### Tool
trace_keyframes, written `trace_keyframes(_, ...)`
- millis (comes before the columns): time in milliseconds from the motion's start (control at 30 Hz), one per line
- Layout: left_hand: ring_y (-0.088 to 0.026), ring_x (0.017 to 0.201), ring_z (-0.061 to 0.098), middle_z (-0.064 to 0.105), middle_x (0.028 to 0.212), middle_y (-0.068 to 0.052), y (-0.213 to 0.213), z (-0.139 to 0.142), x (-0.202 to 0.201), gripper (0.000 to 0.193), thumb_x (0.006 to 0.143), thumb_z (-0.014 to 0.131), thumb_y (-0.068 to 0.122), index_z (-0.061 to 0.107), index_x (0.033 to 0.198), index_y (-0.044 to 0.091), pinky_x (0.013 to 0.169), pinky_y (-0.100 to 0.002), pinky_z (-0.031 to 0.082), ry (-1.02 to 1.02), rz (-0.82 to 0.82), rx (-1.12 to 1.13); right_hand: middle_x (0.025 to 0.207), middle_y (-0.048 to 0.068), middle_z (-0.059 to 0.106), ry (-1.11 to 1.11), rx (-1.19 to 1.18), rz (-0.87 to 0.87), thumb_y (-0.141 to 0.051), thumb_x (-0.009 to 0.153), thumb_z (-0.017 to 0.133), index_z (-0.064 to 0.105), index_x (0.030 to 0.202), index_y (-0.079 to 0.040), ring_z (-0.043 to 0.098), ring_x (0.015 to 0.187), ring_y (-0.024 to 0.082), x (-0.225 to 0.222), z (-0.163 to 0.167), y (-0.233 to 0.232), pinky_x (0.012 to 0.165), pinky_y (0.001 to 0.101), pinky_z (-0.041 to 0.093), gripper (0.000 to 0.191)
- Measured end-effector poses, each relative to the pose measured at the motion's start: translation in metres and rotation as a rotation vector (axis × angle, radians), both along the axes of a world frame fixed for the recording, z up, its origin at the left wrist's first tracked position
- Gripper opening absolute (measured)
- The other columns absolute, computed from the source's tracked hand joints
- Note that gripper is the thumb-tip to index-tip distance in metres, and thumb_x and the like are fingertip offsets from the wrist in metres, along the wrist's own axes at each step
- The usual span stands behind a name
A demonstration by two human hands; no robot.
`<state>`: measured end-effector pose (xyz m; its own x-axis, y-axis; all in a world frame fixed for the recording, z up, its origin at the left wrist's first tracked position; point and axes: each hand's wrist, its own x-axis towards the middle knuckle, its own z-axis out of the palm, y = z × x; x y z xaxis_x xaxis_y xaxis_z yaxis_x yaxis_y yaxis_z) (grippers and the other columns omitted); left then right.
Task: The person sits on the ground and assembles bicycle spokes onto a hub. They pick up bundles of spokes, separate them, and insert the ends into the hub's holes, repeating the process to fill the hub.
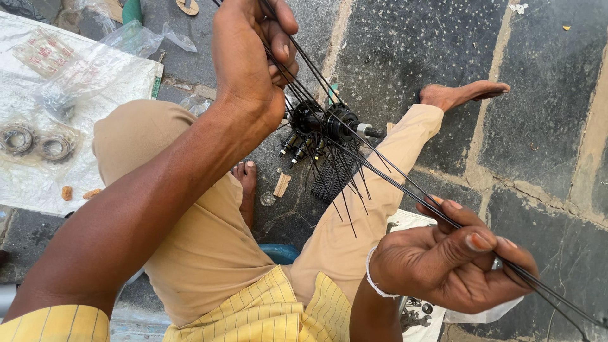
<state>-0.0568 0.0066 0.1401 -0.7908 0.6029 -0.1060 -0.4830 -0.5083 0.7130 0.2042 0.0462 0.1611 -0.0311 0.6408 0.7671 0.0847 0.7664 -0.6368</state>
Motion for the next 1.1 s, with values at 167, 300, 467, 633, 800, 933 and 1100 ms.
trace_keyframes(167, -0.008, 0.045, 0.027, 0.041, 0.056, 0.002, -0.001, 0.002, -0.001, 0.042, 0.107, 0.039, 0.034, 0.06, 0.084, 0.004, 0.043, -0.029, 0.021, 0.008, 0.017, 0.009, 0.085, 0.025, 0.065, 0.02, 0.045, 0.022, -0.015, 0.126, 0.054, 0.039, 0.124, -0.002, 0.072, 0.076, 0.024, 0.001, -0.001, 0.0, 0.066, 0.0326, 0.066, 0.02)
trace_keyframes(300, -0.008, 0.043, 0.027, 0.041, 0.053, 0.002, -0.001, 0.003, -0.003, 0.047, 0.108, 0.039, 0.038, 0.059, 0.081, 0.004, 0.042, -0.029, 0.023, 0.002, 0.027, 0.023, 0.085, 0.025, 0.065, 0.044, 0.099, 0.002, -0.015, 0.125, 0.053, 0.039, 0.124, -0.001, 0.073, 0.075, 0.025, 0.0, -0.004, -0.002, 0.066, 0.0334, 0.067, 0.019)
trace_keyframes(467, -0.008, 0.045, 0.028, 0.042, 0.056, 0.002, -0.001, 0.004, -0.001, 0.045, 0.108, 0.039, 0.036, 0.06, 0.083, 0.004, 0.042, -0.029, 0.022, 0.051, 0.039, 0.01, 0.083, 0.025, 0.065, 0.045, 0.104, -0.026, -0.014, 0.121, 0.051, 0.04, 0.124, -0.002, 0.072, 0.071, 0.023, 0.002, -0.008, -0.004, 0.061, 0.0316, 0.065, 0.016)
trace_keyframes(633, -0.008, 0.044, 0.027, 0.041, 0.056, 0.002, -0.002, 0.004, -0.003, 0.045, 0.108, 0.038, 0.035, 0.06, 0.084, 0.004, 0.043, -0.029, 0.023, 0.056, 0.066, 0.045, 0.087, 0.026, 0.063, 0.111, 0.037, 0.034, -0.012, 0.125, 0.054, 0.04, 0.124, -0.001, 0.072, 0.076, 0.025, 0.005, -0.013, -0.007, 0.065, 0.0354, 0.067, 0.018)
trace_keyframes(800, -0.008, 0.044, 0.027, 0.04, 0.054, 0.002, 0.0, 0.002, -0.004, 0.045, 0.108, 0.038, 0.034, 0.06, 0.082, 0.004, 0.042, -0.029, 0.023, 0.03, 0.071, 0.041, 0.088, 0.026, 0.065, 0.078, 0.045, 0.072, -0.015, 0.125, 0.054, 0.038, 0.125, -0.002, 0.074, 0.079, 0.025, 0.005, -0.009, -0.007, 0.068, 0.0345, 0.069, 0.02)
trace_keyframes(933, -0.008, 0.046, 0.029, 0.042, 0.056, 0.002, 0.001, -0.001, -0.003, 0.044, 0.108, 0.038, 0.034, 0.06, 0.085, 0.005, 0.044, -0.029, 0.023, 0.059, 0.075, 0.025, 0.086, 0.025, 0.066, -0.036, 0.001, 0.064, -0.018, 0.125, 0.055, 0.038, 0.123, 0.0, 0.074, 0.074, 0.023, 0.001, 0.005, -0.006, 0.063, 0.0306, 0.067, 0.025)
trace_keyframes(1100, -0.01, 0.046, 0.032, 0.045, 0.055, 0.0, 0.003, -0.003, -0.001, 0.045, 0.107, 0.04, 0.034, 0.062, 0.082, 0.004, 0.044, -0.029, 0.024, 0.118, 0.05, 0.002, 0.091, 0.024, 0.069, 0.004, -0.213, 0.2, -0.012, 0.119, 0.066, 0.045, 0.117, 0.005, 0.074, 0.074, 0.023, -0.011, 0.032, 0.008, 0.063, 0.0303, 0.066, 0.028)
